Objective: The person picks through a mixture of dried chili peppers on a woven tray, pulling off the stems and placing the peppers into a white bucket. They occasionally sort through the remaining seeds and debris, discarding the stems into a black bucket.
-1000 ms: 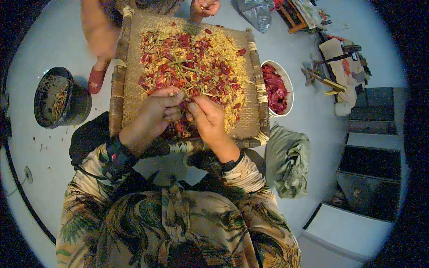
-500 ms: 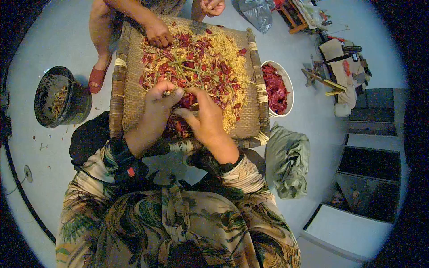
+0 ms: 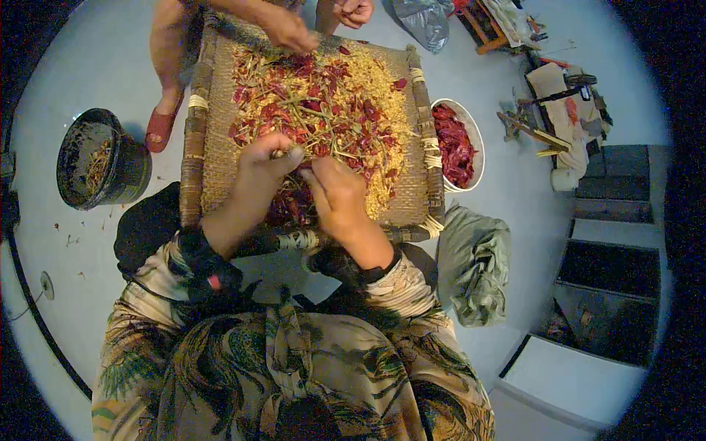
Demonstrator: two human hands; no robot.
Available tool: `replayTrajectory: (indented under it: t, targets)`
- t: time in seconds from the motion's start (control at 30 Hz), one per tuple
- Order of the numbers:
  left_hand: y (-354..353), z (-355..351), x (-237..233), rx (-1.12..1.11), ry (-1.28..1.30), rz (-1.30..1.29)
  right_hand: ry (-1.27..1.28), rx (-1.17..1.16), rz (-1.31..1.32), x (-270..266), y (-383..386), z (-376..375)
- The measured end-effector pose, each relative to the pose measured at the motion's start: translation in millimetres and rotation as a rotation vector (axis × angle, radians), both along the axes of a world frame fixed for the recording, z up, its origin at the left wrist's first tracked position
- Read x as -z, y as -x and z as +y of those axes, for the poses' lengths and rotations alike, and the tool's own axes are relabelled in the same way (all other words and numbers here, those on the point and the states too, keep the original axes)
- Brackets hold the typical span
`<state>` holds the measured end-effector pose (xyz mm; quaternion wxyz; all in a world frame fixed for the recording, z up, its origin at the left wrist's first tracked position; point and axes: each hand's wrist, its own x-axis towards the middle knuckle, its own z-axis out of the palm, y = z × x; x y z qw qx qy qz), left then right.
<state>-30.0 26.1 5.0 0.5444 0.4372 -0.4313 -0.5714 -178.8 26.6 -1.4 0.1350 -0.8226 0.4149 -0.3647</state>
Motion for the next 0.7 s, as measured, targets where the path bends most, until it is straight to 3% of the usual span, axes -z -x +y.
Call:
replayTrajectory:
  t: [0.23, 0.33, 0.43, 0.5, 0.6, 0.7]
  targets:
    - [-16, -12, 20, 0.405, -0.514, 0.658, -0.095, -0.159, -0.019, -13, 7, 0]
    - [-11, -1, -8, 0.203, -0.633, 0.53, -0.103, -0.163, -0.03, -13, 8, 1]
    - [-11, -6, 1, 0.224, -0.565, 0.605, -0.147, -0.127, -0.138, -9, 5, 1]
    - [-14, -3, 0, 0.234, -0.532, 0.513, -0.256, -0.063, -0.158, -9, 4, 1]
    - [-17, 2, -7, 0.271, -0.465, 0.516, -0.757, -0.02, -0.45, -5, 2, 4]
    - [-17, 6, -15, 0.237, -0.473, 0.514, -0.904, -0.074, -0.469, -8, 4, 2]
